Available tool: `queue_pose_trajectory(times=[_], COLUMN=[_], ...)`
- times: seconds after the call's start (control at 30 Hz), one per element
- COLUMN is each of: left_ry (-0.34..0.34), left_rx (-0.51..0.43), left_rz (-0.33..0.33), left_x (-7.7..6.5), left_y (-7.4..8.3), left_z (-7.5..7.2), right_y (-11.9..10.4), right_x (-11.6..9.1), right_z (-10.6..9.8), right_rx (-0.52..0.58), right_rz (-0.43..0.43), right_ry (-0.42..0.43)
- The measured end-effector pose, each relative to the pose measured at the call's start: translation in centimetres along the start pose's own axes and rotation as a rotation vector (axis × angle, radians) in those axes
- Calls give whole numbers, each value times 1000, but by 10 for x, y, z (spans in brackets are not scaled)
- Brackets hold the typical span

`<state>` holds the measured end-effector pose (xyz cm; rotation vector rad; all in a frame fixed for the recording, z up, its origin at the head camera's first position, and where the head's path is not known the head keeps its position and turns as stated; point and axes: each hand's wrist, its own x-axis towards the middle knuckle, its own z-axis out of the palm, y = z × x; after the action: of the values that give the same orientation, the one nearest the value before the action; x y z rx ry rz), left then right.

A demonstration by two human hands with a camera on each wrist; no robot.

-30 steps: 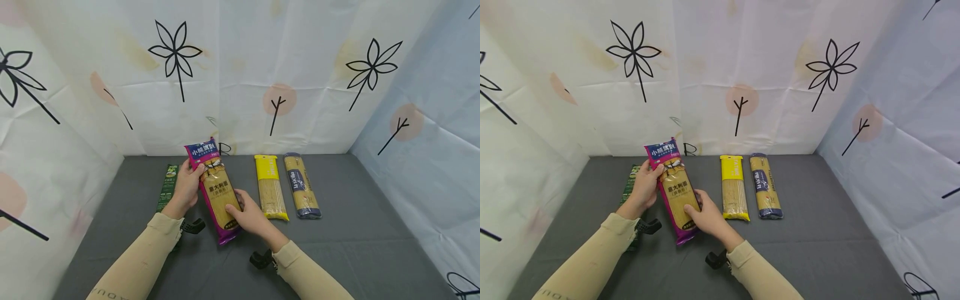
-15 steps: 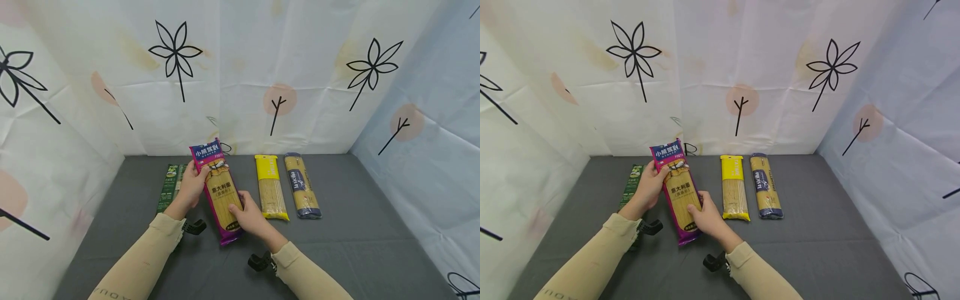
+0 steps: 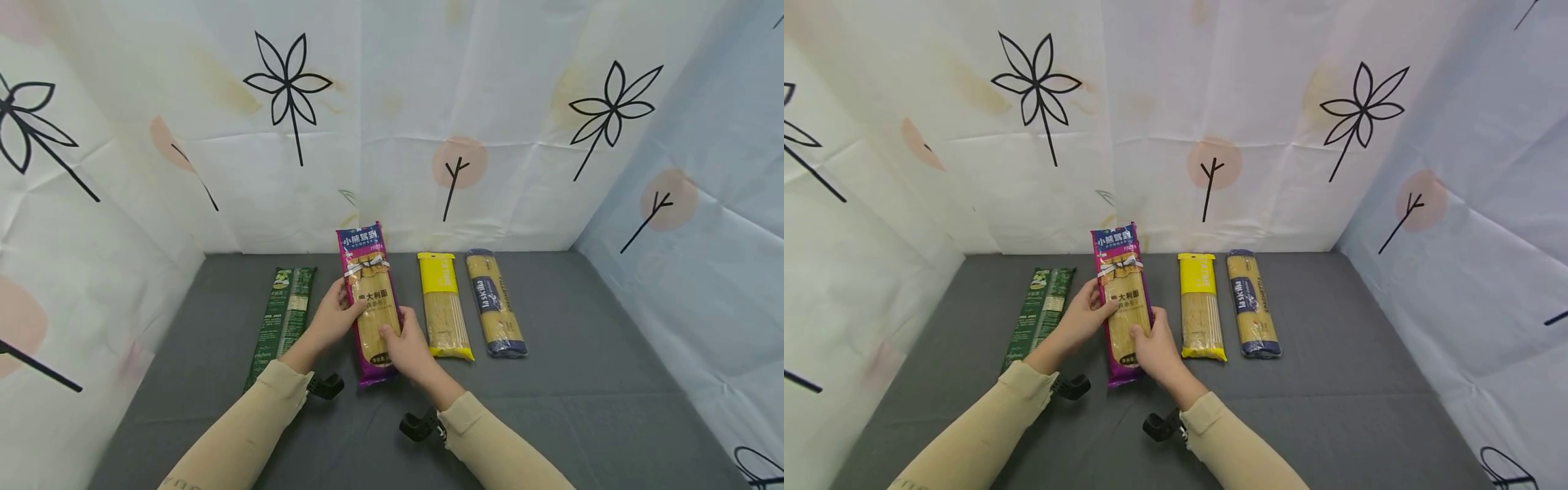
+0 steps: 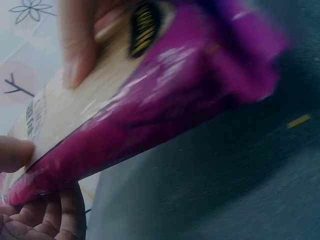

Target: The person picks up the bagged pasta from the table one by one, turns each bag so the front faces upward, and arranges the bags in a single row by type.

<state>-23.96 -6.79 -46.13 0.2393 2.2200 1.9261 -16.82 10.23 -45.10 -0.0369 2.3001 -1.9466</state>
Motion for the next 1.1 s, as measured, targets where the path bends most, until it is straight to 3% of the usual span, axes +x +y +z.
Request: queue_pose_trajectory(times=[0.23, 0.43, 0.6, 0.87, 1.1], left_ry=[-56, -61, -57, -54, -41], left_rx=[67, 65, 39, 40, 177], left_rz=[-17, -54, -96, -101, -104], left_x=[-2, 2, 5, 11, 10], left_y=[-20, -32, -33, -27, -31], left_z=[16, 26, 31, 31, 24], right_y=[16, 21, 22, 16, 13], right_x=[13, 17, 21, 24, 24], right_z=[0, -1, -2, -5, -10], right_rx=[-59, -77, -111, -164, -317], right_rz=[76, 118, 131, 124, 98], right_ry=[117, 138, 165, 197, 230])
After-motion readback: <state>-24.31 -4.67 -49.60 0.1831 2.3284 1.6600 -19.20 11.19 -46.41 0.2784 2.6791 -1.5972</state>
